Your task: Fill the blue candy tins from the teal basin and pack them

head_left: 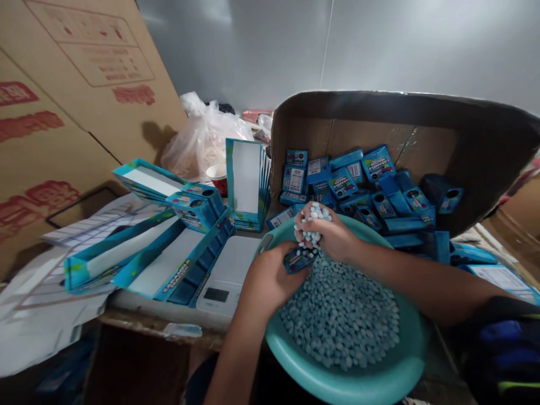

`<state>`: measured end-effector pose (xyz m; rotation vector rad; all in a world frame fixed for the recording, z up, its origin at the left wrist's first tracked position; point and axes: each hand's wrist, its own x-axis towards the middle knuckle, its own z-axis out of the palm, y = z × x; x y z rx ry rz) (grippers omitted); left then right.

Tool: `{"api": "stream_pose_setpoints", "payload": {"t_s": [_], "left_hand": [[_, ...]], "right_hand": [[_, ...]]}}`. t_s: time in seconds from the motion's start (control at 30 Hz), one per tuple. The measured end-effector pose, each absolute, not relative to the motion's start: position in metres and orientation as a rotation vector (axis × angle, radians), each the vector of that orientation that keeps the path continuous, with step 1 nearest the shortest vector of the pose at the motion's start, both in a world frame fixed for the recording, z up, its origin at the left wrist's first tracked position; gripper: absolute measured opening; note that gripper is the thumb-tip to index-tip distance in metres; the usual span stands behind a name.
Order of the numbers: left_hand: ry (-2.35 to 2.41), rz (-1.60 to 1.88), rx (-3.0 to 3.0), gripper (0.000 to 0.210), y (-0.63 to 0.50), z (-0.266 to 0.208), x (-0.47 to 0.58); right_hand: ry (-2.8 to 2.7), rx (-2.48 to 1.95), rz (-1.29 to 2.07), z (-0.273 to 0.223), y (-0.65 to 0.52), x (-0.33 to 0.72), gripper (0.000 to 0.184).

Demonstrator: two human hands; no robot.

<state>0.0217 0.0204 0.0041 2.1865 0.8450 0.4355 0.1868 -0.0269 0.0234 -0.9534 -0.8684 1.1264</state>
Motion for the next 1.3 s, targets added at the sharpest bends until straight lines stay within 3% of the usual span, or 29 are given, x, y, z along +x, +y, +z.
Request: {"api": "stream_pose_setpoints", "payload": {"t_s": [0.57, 0.9, 1.1, 1.3], "left_hand": [[0.820, 0.387, 2.139, 0.044, 0.021, 0.003, 0.022], [0.896, 0.467, 2.122, 0.029, 0.018, 0.004, 0.020], [0.747, 0.544, 2.050, 0.024, 0.017, 0.004, 0.017], [0.787, 0.619, 2.005, 0.043, 0.018, -0.002, 0.016]], "right_hand": [[-0.781, -0.989, 1.010, 0.010, -0.029, 0.180, 0.026], [-0.750, -0.908, 0.879, 0.008, -0.035, 0.170, 0.025], [-0.848, -0.986, 0.844, 0.009, -0.034, 0.171, 0.037], [-0.989, -1.095, 0.824, 0.015, -0.031, 0.183, 0.035]]}}
